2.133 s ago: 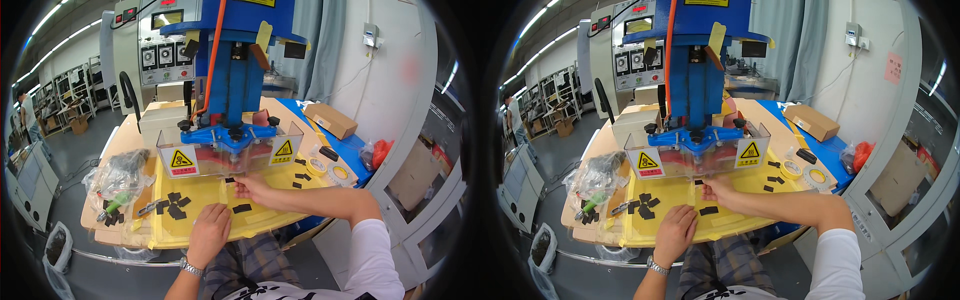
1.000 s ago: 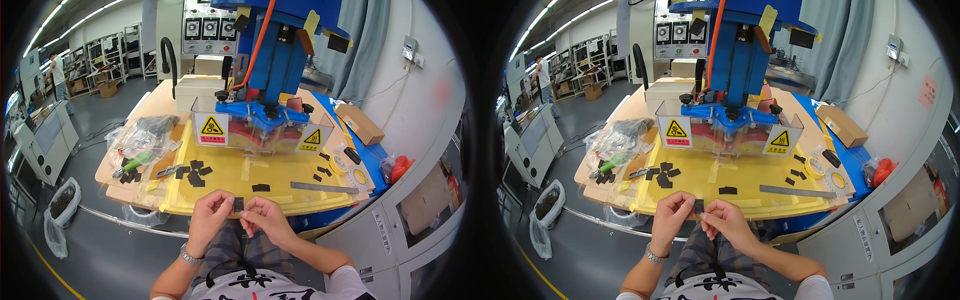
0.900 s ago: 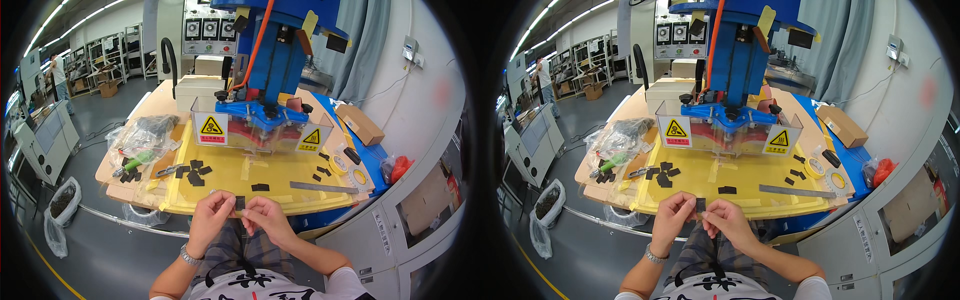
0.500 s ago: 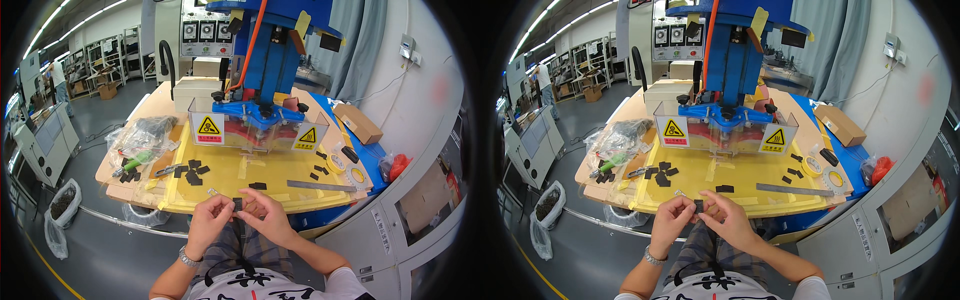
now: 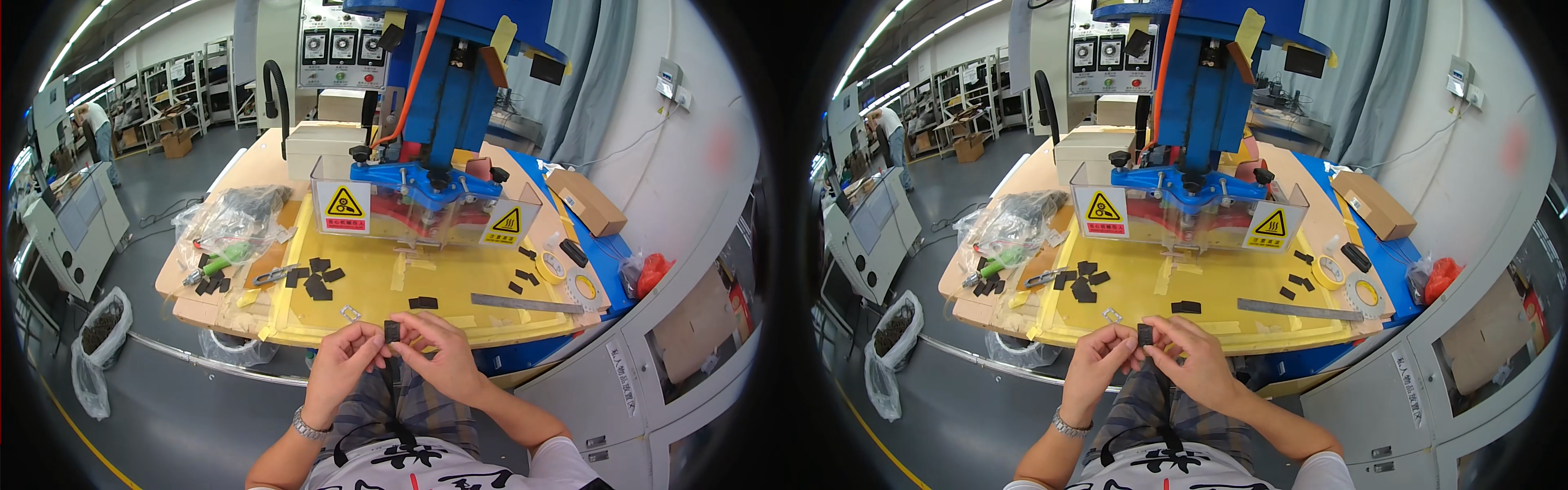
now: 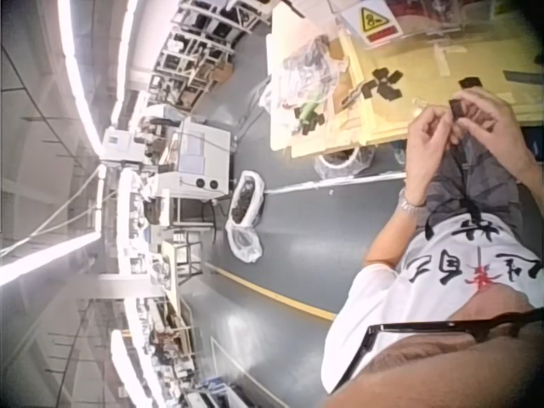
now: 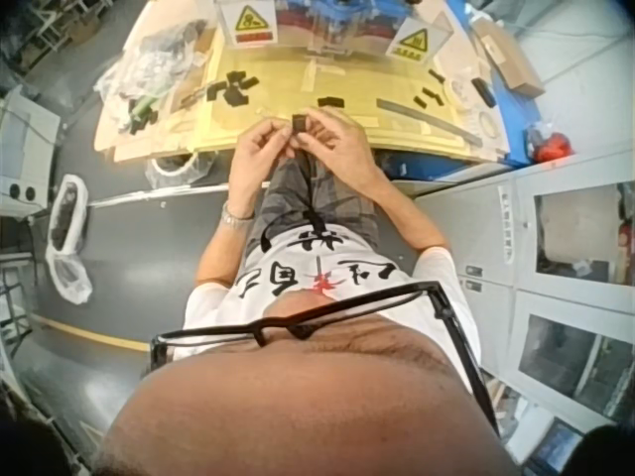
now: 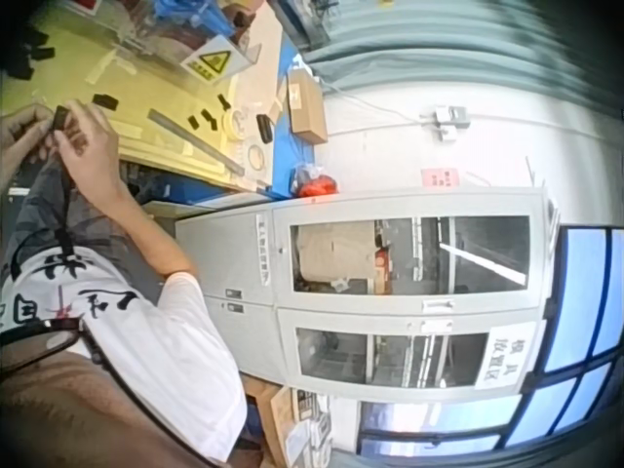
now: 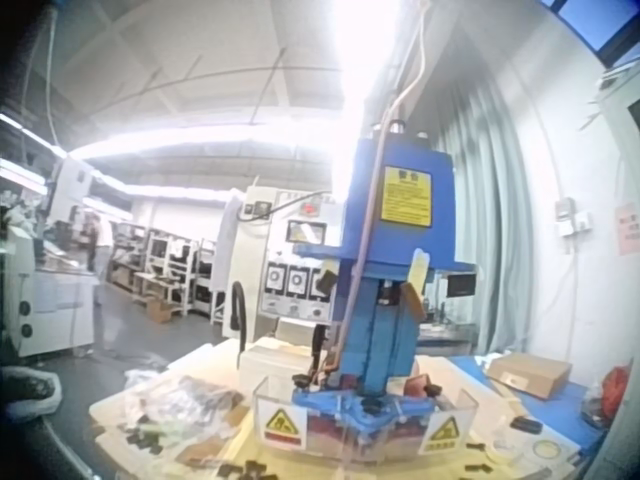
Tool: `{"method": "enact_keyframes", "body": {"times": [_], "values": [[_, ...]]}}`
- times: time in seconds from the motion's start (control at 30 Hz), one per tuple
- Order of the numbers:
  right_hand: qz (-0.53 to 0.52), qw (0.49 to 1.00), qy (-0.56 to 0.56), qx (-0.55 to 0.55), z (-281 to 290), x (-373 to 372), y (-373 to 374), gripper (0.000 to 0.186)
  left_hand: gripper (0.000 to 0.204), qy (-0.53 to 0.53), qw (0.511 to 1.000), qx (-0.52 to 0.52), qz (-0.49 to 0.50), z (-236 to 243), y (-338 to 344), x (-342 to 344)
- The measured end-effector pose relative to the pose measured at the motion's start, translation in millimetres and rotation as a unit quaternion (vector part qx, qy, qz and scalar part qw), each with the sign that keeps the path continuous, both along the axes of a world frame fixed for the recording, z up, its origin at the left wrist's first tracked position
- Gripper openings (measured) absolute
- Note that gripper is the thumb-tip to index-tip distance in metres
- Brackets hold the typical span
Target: The person aligns small black pieces on a work surface with a metal ruler, inserts them under a press machine, presses them, and handles the pieces by hand.
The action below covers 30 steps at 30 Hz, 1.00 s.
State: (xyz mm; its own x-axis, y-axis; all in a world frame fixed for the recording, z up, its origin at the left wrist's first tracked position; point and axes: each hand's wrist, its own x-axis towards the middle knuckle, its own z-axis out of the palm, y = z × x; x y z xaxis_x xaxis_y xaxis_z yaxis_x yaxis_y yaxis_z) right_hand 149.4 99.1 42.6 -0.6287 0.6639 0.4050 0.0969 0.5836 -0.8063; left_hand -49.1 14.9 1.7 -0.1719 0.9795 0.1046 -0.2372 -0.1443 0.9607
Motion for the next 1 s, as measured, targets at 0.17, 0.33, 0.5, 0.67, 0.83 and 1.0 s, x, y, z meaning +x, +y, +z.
{"method": "enact_keyframes", "body": {"times": [0.17,0.33,0.5,0.67,0.83,1.0], "values": [[0.020,0.999,0.003,-0.025,-4.7,-0.5,0.2,0.047,0.015,-0.019,1.000,-0.011,-0.006,-3.4,-1.4,-1.8],[0.063,0.983,0.050,-0.164,-11.1,-1.2,4.2,0.045,0.015,-0.036,0.999,-0.016,-0.005,-5.9,-2.5,-3.3],[0.095,0.958,0.085,-0.255,-17.1,-0.9,7.5,0.042,0.014,-0.037,0.999,-0.012,-0.001,-7.0,-3.0,-2.1],[0.075,0.947,0.109,-0.291,-23.0,-2.5,8.9,0.039,0.014,-0.003,1.000,-0.026,0.014,-4.0,-5.4,1.0],[0.107,0.927,0.130,-0.335,-27.1,-1.3,16.8,0.035,0.014,-0.040,0.999,-0.024,-0.006,-5.0,-5.6,0.5],[0.111,0.926,0.140,-0.333,-29.3,-1.5,17.0,0.034,0.014,-0.072,0.997,-0.022,-0.023,-8.6,-3.3,0.5]]}}
